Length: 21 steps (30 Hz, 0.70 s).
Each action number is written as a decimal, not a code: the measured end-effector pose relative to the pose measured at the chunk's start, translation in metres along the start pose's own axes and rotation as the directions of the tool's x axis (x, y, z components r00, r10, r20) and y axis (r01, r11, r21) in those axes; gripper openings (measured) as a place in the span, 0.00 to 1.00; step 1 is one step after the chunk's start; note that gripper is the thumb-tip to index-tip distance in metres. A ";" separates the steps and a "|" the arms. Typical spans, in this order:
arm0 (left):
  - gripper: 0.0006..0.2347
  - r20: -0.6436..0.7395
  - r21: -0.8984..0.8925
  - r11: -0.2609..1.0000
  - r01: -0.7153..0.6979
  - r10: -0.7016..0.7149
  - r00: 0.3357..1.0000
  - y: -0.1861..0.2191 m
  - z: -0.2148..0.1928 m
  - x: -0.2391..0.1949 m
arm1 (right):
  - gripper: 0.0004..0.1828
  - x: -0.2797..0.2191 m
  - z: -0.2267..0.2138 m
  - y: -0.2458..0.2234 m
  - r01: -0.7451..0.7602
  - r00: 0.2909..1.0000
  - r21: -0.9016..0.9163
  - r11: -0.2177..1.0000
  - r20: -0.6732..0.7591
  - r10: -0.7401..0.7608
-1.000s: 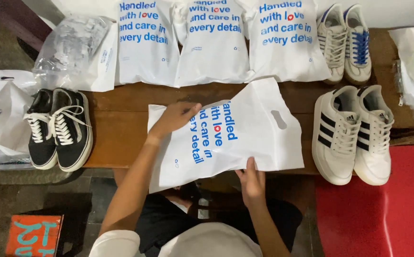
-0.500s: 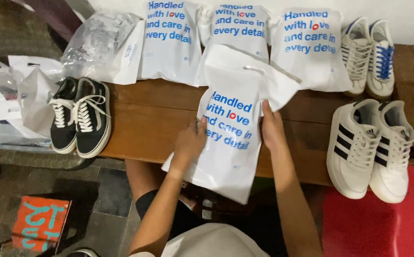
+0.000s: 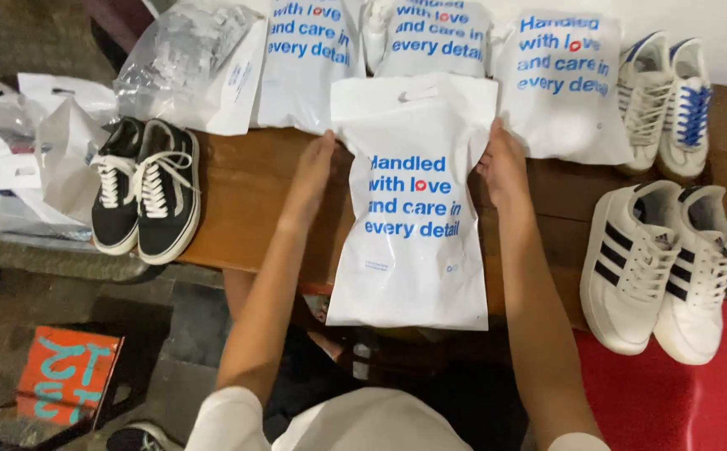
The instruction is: The person places a pair of black sneakers into a white plastic bag with blue text. They then fold the top of the bag over the shoes and seal it by pressing the edges together.
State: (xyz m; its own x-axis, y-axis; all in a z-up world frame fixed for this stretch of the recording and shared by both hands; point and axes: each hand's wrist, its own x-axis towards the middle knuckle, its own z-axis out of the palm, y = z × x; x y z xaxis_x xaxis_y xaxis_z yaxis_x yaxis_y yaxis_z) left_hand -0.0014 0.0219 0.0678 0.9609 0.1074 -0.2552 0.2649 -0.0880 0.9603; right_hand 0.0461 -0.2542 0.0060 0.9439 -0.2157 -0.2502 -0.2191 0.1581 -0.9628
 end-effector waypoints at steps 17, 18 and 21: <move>0.21 -0.009 -0.160 0.983 -0.085 0.084 0.996 -0.068 0.017 0.141 | 0.23 0.066 -0.053 0.016 0.158 0.986 -0.165 0.974 0.076 -0.147; 0.20 0.012 -0.154 0.982 -0.107 0.110 0.994 -0.059 0.014 0.138 | 0.21 0.071 -0.055 0.013 0.210 0.975 -0.185 0.960 0.109 -0.192; 0.23 0.064 -0.218 0.975 -0.038 0.053 0.997 -0.073 0.017 0.161 | 0.21 0.088 -0.063 0.006 0.233 0.967 -0.263 0.936 0.161 -0.196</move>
State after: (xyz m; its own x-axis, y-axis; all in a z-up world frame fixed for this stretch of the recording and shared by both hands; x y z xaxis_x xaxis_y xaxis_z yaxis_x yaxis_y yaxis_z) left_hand 0.1353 0.0292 -0.0453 0.9767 0.0389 -0.2109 0.2046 0.1257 0.9707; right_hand 0.1125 -0.3331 -0.0286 0.9958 -0.0841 -0.0371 -0.0499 -0.1553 -0.9866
